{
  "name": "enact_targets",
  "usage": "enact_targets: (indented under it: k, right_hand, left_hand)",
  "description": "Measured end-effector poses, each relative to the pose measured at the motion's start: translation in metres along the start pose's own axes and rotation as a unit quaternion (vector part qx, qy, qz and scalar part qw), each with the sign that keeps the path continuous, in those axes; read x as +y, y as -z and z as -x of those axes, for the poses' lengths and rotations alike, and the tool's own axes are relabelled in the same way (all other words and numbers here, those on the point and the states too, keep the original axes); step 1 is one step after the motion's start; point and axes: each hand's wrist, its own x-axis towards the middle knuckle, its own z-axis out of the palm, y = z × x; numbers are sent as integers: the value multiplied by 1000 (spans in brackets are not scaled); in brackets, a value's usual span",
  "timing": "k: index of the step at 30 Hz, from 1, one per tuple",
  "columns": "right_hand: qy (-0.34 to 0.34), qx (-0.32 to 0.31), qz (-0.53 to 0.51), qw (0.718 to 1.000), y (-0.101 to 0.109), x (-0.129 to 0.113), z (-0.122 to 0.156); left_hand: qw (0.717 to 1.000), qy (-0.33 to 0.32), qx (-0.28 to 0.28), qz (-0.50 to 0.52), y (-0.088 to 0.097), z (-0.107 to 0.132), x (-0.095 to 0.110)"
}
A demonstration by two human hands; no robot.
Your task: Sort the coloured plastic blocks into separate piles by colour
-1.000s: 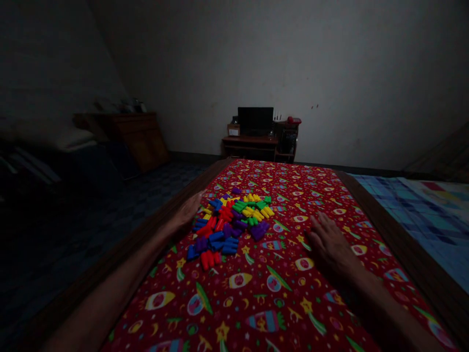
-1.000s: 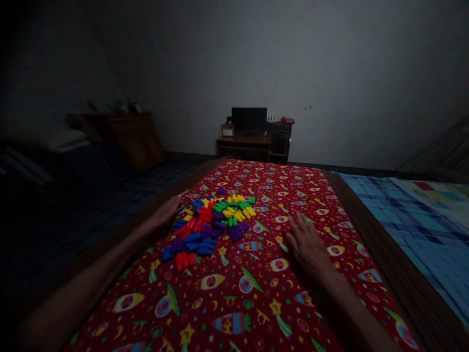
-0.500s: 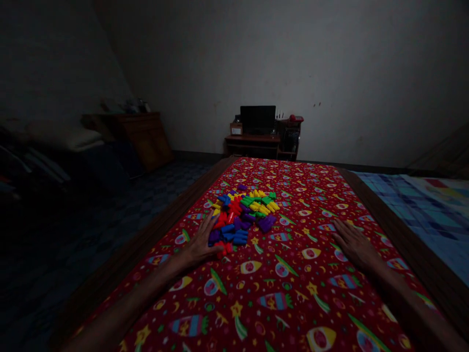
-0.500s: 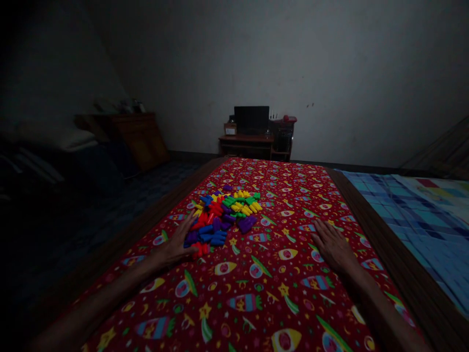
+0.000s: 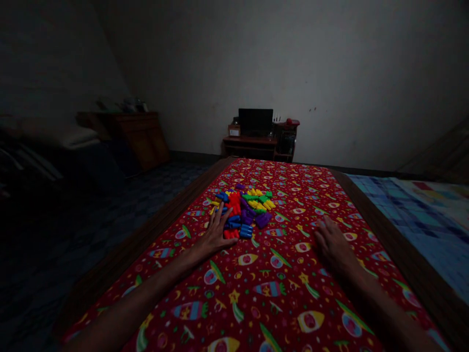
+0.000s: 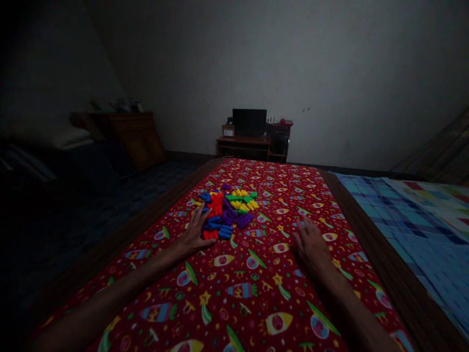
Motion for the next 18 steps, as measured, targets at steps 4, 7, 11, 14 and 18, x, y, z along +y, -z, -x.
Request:
enact_targets:
  k: [4, 7, 11, 14, 18]
  right_hand:
    - [113, -94, -72, 987, -9, -57, -2]
    - [77, -121, -57, 988, -17, -43, 0]
    - [17, -112, 14, 993, -27, 13, 2]
    - [-31, -94, 55, 994, -33, 45, 5]
    - [-43, -72, 64, 994, -37, 60, 7]
  left_hand:
    - [1000, 18, 7, 13, 1, 2, -7]
    - [998, 63, 2, 19, 9, -3, -22]
    - [995, 84, 29, 50, 23, -26, -45]
    - [989, 86, 35, 111, 25, -53, -52]
    - [977, 141, 32, 154, 7, -88, -40]
